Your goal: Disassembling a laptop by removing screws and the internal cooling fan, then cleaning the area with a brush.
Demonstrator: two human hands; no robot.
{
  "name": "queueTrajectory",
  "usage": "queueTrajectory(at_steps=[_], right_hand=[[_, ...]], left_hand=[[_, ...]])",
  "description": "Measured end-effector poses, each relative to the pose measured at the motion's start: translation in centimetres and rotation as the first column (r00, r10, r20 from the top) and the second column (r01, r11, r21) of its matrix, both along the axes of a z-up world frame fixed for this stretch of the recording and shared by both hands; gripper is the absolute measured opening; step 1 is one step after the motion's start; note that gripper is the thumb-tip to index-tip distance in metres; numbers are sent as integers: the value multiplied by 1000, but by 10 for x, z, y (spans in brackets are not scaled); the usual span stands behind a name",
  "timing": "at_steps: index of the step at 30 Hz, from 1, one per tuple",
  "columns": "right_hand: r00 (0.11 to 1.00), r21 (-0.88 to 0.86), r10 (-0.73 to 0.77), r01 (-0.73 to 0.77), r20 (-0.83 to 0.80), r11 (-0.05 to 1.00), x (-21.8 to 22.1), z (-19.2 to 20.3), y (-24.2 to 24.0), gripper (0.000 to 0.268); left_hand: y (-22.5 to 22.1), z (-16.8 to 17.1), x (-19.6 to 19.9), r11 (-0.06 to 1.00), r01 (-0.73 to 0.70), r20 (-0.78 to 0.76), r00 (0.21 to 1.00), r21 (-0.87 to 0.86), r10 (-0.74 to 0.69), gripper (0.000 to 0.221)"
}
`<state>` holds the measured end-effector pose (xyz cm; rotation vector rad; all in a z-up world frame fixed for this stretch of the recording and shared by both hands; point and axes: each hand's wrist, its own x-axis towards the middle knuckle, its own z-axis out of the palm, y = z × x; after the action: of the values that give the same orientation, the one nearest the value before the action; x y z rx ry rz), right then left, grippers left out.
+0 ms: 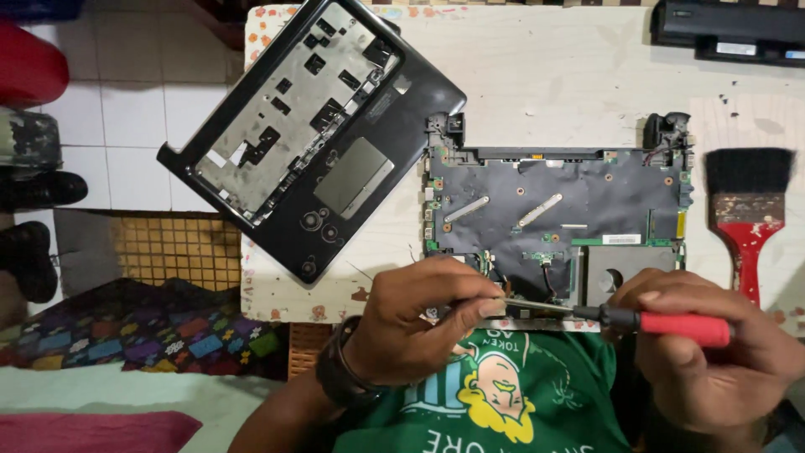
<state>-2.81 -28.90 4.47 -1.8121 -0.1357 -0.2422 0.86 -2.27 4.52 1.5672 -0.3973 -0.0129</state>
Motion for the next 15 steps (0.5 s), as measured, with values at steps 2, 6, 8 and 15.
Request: queueTrajectory(at_steps=[2, 6, 8, 15], right_hand=[[998, -20, 32, -31, 53, 999, 2, 2, -1, 40], [987, -126, 161, -159, 8, 979, 9, 17, 2, 36], [979, -156, 200, -201, -28, 967, 10, 22, 4, 36], [984, -242, 175, -179, -38, 954, 11, 22, 7, 37]], left_hand=[[6, 4, 3, 1000, 13, -6, 1000, 24, -13, 8], [14, 9, 6, 998, 26, 22, 999, 50, -27, 14], [17, 8, 6, 998, 28, 1, 1000, 55, -28, 16], [30, -17, -5, 971, -67, 41, 997, 229, 59, 36]])
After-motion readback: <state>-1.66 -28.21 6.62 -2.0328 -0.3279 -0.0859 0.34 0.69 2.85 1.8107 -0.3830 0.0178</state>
